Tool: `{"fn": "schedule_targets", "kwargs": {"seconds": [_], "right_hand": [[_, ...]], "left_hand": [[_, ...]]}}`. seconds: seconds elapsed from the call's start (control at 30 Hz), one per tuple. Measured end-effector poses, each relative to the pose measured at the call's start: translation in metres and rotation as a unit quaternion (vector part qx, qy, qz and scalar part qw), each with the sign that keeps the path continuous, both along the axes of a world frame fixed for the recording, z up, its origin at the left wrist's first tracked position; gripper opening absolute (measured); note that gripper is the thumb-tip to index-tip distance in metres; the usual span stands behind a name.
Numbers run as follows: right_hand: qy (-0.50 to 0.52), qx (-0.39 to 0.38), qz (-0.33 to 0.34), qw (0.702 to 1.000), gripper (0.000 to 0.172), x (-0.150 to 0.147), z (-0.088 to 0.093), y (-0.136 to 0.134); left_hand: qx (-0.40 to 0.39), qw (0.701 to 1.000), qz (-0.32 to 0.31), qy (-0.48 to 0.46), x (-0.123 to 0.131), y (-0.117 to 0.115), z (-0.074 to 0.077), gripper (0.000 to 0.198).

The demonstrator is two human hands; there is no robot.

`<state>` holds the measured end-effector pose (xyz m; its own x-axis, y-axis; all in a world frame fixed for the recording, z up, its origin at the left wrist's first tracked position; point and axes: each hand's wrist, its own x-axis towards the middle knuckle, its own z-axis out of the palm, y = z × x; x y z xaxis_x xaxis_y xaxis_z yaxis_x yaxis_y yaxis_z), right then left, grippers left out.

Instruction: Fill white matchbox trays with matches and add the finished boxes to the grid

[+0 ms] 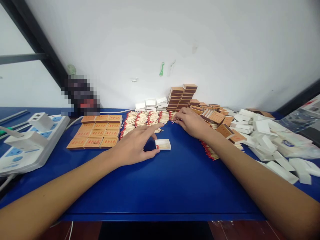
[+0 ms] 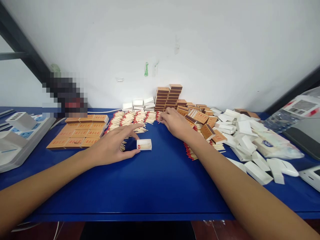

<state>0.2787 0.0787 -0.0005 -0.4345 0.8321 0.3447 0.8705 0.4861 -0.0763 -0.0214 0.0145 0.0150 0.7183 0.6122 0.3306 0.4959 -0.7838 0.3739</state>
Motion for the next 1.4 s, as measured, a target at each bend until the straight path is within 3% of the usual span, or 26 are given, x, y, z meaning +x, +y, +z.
{"fn": "schedule_targets", "kwargs": {"seconds": [0.37, 0.5, 0.67, 1.27, 1.4], "right_hand": [[0.012, -0.011, 0.035, 0.999, 0.02, -0.002, 0.0, -0.001], [0.027, -0.052, 0.062, 0.996, 0.018, 0.002, 0.003, -0.003], [0.035, -0.069, 0.05, 0.996, 0.011, 0.007, 0.003, 0.0], [0.05, -0.065, 0.08, 0.993, 0.018, 0.001, 0.003, -0.005], [0.044, -0.07, 0.047, 0.995, 0.014, 0.008, 0.01, -0.007]], "left_hand": [[0.01, 1.0, -0.001, -0.003, 0.0, 0.0, 0.0, 0.075], [0.004, 1.0, 0.003, 0.002, 0.0, 0.0, 0.001, 0.075], [0.004, 1.0, 0.009, 0.008, -0.001, 0.0, 0.0, 0.077], [-0.002, 1.0, 0.003, 0.011, -0.001, 0.0, 0.0, 0.077], [0.003, 1.0, 0.008, 0.012, -0.001, -0.001, 0.0, 0.076]]}}
